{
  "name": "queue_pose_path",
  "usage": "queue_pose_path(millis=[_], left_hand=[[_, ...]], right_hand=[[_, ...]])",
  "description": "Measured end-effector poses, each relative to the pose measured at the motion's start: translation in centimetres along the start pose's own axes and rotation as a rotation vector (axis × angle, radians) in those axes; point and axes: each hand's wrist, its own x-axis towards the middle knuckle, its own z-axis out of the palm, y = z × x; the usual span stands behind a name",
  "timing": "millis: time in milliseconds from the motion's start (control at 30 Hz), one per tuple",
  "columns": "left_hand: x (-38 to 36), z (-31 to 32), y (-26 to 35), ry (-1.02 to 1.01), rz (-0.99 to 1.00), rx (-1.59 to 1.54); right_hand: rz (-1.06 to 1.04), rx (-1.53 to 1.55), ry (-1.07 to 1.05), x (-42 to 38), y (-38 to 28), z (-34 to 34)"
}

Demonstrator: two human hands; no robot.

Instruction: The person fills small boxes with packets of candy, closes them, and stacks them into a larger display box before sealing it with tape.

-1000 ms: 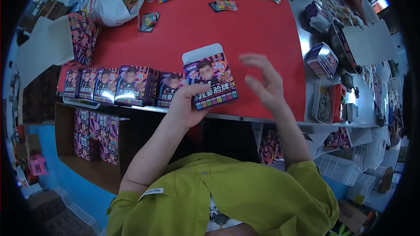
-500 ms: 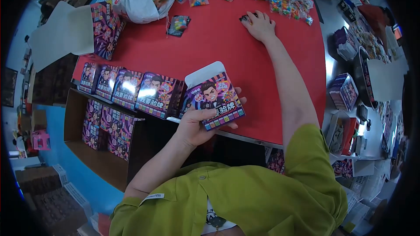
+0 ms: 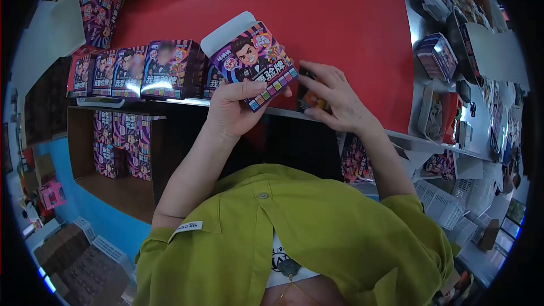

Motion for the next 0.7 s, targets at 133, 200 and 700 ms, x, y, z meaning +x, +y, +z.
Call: queue_pose_path(millis=[133, 200, 700], left_hand=[[-0.7, 0.1, 0.3, 0.002, 0.038, 0.079], [-1.2, 0.6, 0.5, 0.032, 0.06, 0.119], [-1.5, 0.5, -0.1, 0.07, -0.073, 0.266]], right_hand=[[0.28, -0.052, 0.228, -0.6, 0.0, 0.4], [0.37, -0.213, 0.143, -0.7, -0.3, 0.5], [0.421, 0.641, 0.203, -0.2, 0.4, -1.5]])
